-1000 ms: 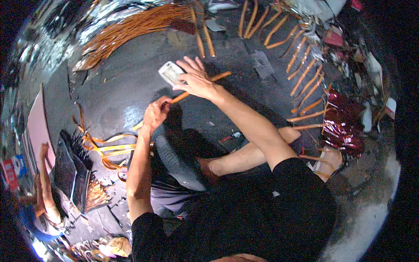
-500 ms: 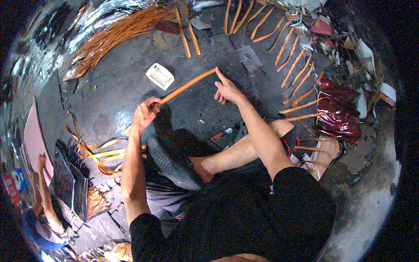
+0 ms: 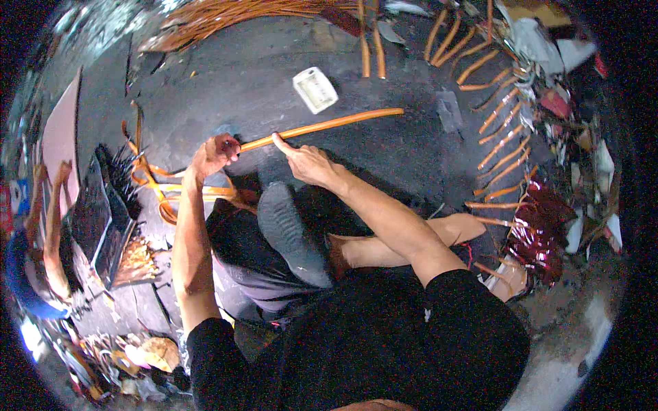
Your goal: The person sits on the floor and repeatedly picks up thin bamboo sticks, rubs them against a white rectangular block, and places them aside. The person handles the sticks one by one in a repetitive cycle.
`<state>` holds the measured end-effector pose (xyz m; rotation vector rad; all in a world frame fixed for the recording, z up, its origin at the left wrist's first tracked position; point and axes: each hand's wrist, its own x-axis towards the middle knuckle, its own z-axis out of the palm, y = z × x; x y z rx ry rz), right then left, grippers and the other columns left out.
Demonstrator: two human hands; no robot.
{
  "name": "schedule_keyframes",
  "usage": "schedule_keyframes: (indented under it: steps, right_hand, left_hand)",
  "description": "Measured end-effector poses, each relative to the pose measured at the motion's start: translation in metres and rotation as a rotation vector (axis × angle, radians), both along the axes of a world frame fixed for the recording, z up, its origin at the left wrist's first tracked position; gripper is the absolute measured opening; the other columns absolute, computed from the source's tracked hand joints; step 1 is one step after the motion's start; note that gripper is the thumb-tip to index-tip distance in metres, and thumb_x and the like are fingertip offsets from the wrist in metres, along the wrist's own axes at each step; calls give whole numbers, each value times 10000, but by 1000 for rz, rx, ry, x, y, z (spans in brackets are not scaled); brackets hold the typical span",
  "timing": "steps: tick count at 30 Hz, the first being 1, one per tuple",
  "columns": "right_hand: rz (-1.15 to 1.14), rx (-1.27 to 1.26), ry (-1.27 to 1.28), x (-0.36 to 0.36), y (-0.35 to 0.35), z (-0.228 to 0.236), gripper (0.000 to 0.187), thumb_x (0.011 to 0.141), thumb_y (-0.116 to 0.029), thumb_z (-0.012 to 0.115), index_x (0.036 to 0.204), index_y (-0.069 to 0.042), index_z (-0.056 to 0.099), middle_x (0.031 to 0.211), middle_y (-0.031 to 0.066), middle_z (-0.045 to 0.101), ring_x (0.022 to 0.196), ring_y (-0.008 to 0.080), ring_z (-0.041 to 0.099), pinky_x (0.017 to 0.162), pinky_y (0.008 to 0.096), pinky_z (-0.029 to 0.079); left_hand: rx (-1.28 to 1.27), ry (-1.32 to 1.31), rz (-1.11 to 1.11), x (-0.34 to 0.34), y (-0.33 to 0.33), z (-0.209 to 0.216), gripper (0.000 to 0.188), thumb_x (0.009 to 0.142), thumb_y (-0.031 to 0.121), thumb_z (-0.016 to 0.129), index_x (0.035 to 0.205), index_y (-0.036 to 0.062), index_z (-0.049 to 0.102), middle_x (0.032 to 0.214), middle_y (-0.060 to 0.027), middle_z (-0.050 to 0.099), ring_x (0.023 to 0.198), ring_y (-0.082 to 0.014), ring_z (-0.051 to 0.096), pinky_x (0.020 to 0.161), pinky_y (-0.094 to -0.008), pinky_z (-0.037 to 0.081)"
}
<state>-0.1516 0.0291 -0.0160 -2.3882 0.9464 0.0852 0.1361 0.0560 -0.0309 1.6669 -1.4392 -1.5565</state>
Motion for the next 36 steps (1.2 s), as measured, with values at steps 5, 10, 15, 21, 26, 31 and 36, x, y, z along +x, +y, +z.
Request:
schedule_keyframes:
  steps: [5, 10, 15, 21, 26, 31, 36]
  right_hand:
    - [153, 105, 109, 45, -13, 11, 802, 802, -25, 476, 1511, -178, 132, 917, 231, 661, 815, 394, 645, 724, 496, 507]
    - [339, -42, 138, 81, -12, 10, 759, 801, -21, 462, 1501, -150, 197, 731, 193, 639, 642, 332, 629, 617, 458, 492]
    - [419, -7, 110, 123, -7, -4, 745, 803, -15, 453, 1494, -188, 236, 895, 197, 661, 800, 334, 653, 713, 429, 513]
    - [334, 106, 51, 151, -10, 20, 485, 935, -119, 403, 1413, -201, 417, 842, 167, 672, 718, 291, 657, 705, 424, 540]
    - [-88, 367, -212, 42, -27, 97, 412, 925, -218, 490, 1327, -134, 517, 681, 134, 651, 523, 216, 622, 587, 388, 539]
    - [-428, 166, -262, -105, 10, 105, 331, 907, -217, 547, 1209, -93, 602, 912, 197, 682, 747, 321, 674, 739, 421, 532]
    - [-633, 116, -460, -192, 66, 67, 329, 931, -205, 527, 1241, -112, 589, 697, 154, 646, 561, 199, 615, 570, 365, 499]
  left_hand:
    - [66, 344, 221, 30, 22, -12, 114, 916, 104, 560, 989, 18, 571, 771, -59, 654, 677, -119, 607, 614, -266, 518]
    - [93, 117, 283, 43, 30, -6, 152, 920, 88, 554, 1035, -7, 529, 779, -100, 659, 667, -141, 621, 596, -283, 536]
    - [10, 127, 464, 62, 39, -4, 197, 947, 166, 519, 1055, 3, 539, 769, -91, 652, 641, -128, 606, 582, -268, 520]
    - [-342, -77, 524, 48, 31, 6, 215, 927, 103, 448, 1058, 4, 587, 779, -77, 644, 696, -145, 605, 653, -285, 491]
    - [-617, -295, 192, -13, 24, 15, 277, 819, 36, 573, 1078, 81, 661, 974, -136, 662, 887, -259, 652, 758, -353, 507]
    - [-552, -792, -174, -59, 18, 43, 297, 846, 151, 594, 1141, 135, 617, 1020, -121, 648, 957, -328, 609, 841, -435, 472]
    - [-510, -626, -182, -54, 15, 23, 264, 838, 125, 612, 1094, 64, 622, 994, -154, 659, 897, -350, 638, 785, -433, 512]
